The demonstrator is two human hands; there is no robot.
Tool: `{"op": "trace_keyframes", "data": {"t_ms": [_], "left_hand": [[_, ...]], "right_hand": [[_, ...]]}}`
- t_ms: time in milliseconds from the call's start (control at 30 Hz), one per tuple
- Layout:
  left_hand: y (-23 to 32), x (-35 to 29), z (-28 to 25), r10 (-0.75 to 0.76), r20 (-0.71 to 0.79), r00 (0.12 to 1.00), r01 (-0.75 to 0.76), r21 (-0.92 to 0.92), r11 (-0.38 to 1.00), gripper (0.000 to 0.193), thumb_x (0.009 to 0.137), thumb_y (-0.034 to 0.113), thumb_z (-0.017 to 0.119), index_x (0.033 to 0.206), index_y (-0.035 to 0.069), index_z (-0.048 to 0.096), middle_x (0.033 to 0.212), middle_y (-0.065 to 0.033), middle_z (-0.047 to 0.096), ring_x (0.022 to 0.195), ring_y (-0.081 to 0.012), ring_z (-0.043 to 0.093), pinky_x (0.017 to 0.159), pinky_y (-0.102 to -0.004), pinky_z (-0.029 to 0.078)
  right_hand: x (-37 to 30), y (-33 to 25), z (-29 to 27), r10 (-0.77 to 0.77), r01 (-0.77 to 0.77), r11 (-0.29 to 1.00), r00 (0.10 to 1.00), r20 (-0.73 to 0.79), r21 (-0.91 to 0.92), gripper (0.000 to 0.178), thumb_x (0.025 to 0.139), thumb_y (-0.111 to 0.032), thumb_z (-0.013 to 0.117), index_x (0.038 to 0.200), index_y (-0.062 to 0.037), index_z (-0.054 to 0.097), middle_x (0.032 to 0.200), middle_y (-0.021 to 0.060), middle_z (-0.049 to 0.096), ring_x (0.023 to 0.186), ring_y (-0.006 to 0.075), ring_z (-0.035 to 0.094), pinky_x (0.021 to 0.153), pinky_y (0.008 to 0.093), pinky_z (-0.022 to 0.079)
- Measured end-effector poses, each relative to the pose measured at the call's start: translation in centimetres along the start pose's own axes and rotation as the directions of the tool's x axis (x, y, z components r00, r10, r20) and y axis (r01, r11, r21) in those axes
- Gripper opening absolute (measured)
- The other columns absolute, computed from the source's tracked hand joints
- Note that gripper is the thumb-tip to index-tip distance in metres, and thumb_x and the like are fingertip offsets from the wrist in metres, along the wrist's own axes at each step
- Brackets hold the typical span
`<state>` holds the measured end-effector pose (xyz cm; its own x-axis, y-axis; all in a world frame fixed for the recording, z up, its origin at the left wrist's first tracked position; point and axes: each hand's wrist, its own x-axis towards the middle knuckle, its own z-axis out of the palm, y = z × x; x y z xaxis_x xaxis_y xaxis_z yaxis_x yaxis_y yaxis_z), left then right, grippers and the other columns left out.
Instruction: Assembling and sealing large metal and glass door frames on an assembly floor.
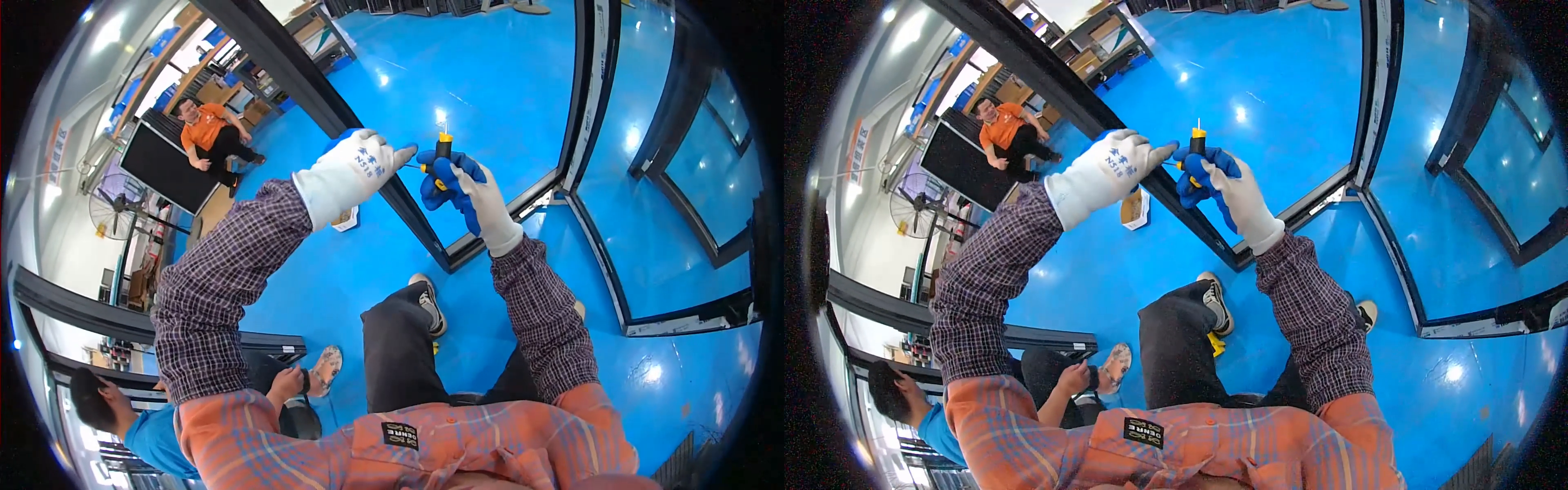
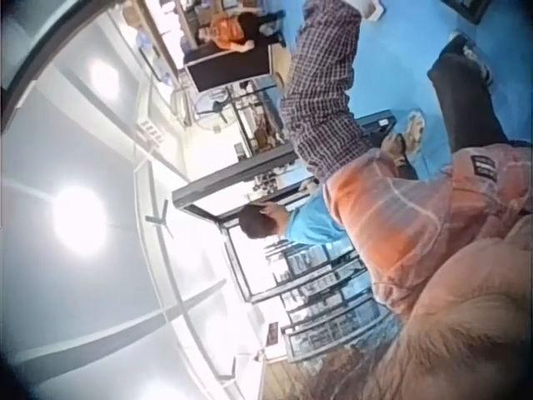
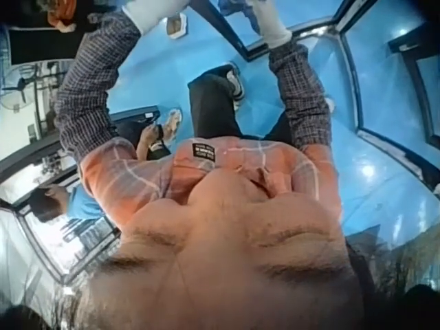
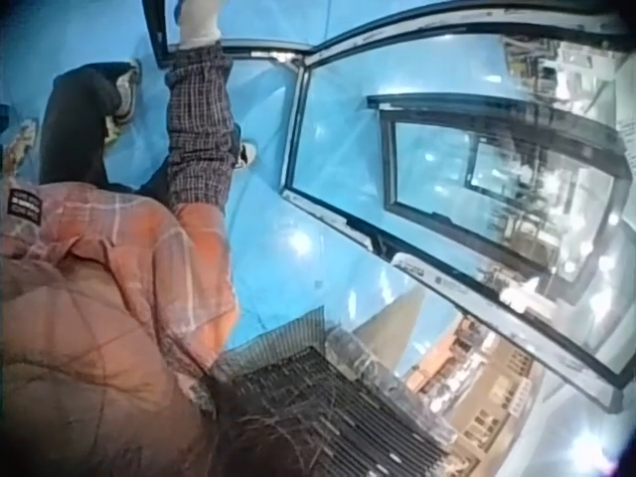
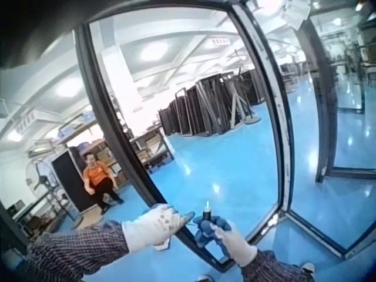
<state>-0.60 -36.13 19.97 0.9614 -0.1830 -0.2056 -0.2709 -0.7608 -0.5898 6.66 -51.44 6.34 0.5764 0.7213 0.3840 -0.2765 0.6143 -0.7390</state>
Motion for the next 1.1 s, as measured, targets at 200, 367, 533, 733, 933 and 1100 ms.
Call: {"op": "trace_keyframes", "data": {"t_ms": [200, 367, 533, 733, 933, 1100], "left_hand": [[-0.6, -0.1, -0.2, -0.014, -0.044, 0.999, 0.012, -0.027, 1.000, 0.039, 0.076, 0.005, 0.063, 0.113, 0.006, 0.056, 0.084, -0.0096, 0.066, 0.080, -0.0260, 0.064, 0.079, -0.0326, 0.050], [0.9, 0.3, 0.9, 0.001, -0.053, 0.999, -0.004, -0.074, 0.997, 0.023, 0.079, 0.007, 0.062, 0.101, 0.005, 0.060, 0.078, -0.0105, 0.067, 0.075, -0.0270, 0.065, 0.074, -0.0340, 0.052], [1.3, 0.6, 1.5, -0.013, -0.069, 0.998, 0.006, -0.109, 0.994, 0.019, 0.078, 0.012, 0.063, 0.096, 0.005, 0.062, 0.077, -0.0096, 0.067, 0.075, -0.0268, 0.065, 0.072, -0.0340, 0.052], [1.5, 0.4, 1.5, -0.032, -0.134, 0.990, 0.018, -0.102, 0.995, 0.018, 0.079, 0.021, 0.064, 0.089, 0.006, 0.063, 0.076, -0.0092, 0.067, 0.074, -0.0271, 0.065, 0.068, -0.0338, 0.053], [1.8, 0.1, 2.5, -0.074, -0.047, 0.996, 0.067, -0.143, 0.987, 0.019, 0.079, 0.027, 0.066, 0.083, 0.009, 0.062, 0.076, -0.0044, 0.065, 0.075, -0.0246, 0.064, 0.072, -0.0349, 0.051], [1.6, 0.3, 2.2, -0.075, 0.021, 0.997, 0.078, -0.229, 0.970, 0.016, 0.083, 0.026, 0.062, 0.081, 0.010, 0.066, 0.076, -0.0050, 0.066, 0.074, -0.0247, 0.064, 0.073, -0.0350, 0.051]], "right_hand": [[0.1, 0.3, 0.3, -0.018, 0.017, 0.999, 0.999, -0.045, -0.032, 0.040, 0.093, -0.025, 0.052, 0.123, 0.0019, 0.051, 0.095, 0.0095, 0.060, 0.070, 0.0135, 0.056, 0.065, 0.0253, 0.049], [-0.1, 0.3, -0.6, -0.003, -0.005, 0.994, 0.997, -0.073, -0.111, 0.044, 0.092, -0.024, 0.054, 0.129, -0.0016, 0.048, 0.096, 0.0102, 0.060, 0.068, 0.0122, 0.056, 0.061, 0.0233, 0.049], [-0.6, 0.3, -0.6, -0.050, 0.002, 0.950, 0.988, -0.145, -0.313, 0.050, 0.088, -0.021, 0.059, 0.133, -0.0045, 0.045, 0.087, 0.0070, 0.060, 0.061, 0.0112, 0.051, 0.055, 0.0232, 0.045], [-1.0, 0.6, -0.8, -0.209, 0.077, 0.774, 0.968, -0.140, -0.629, 0.065, 0.081, -0.020, 0.068, 0.138, -0.0055, 0.040, 0.078, 0.0036, 0.060, 0.056, 0.0115, 0.047, 0.051, 0.0250, 0.040], [-1.4, -0.9, 0.6, -0.212, 0.157, 0.788, 0.977, -0.023, -0.595, 0.074, 0.076, -0.020, 0.074, 0.138, -0.0012, 0.038, 0.084, 0.0061, 0.064, 0.064, 0.0135, 0.055, 0.059, 0.0241, 0.045], [-1.8, -2.2, 0.0, 0.154, -0.207, 0.715, 0.978, -0.137, -0.668, 0.060, 0.079, -0.016, 0.067, 0.133, 0.0005, 0.044, 0.089, 0.0087, 0.062, 0.068, 0.0167, 0.057, 0.066, 0.0267, 0.048]]}}
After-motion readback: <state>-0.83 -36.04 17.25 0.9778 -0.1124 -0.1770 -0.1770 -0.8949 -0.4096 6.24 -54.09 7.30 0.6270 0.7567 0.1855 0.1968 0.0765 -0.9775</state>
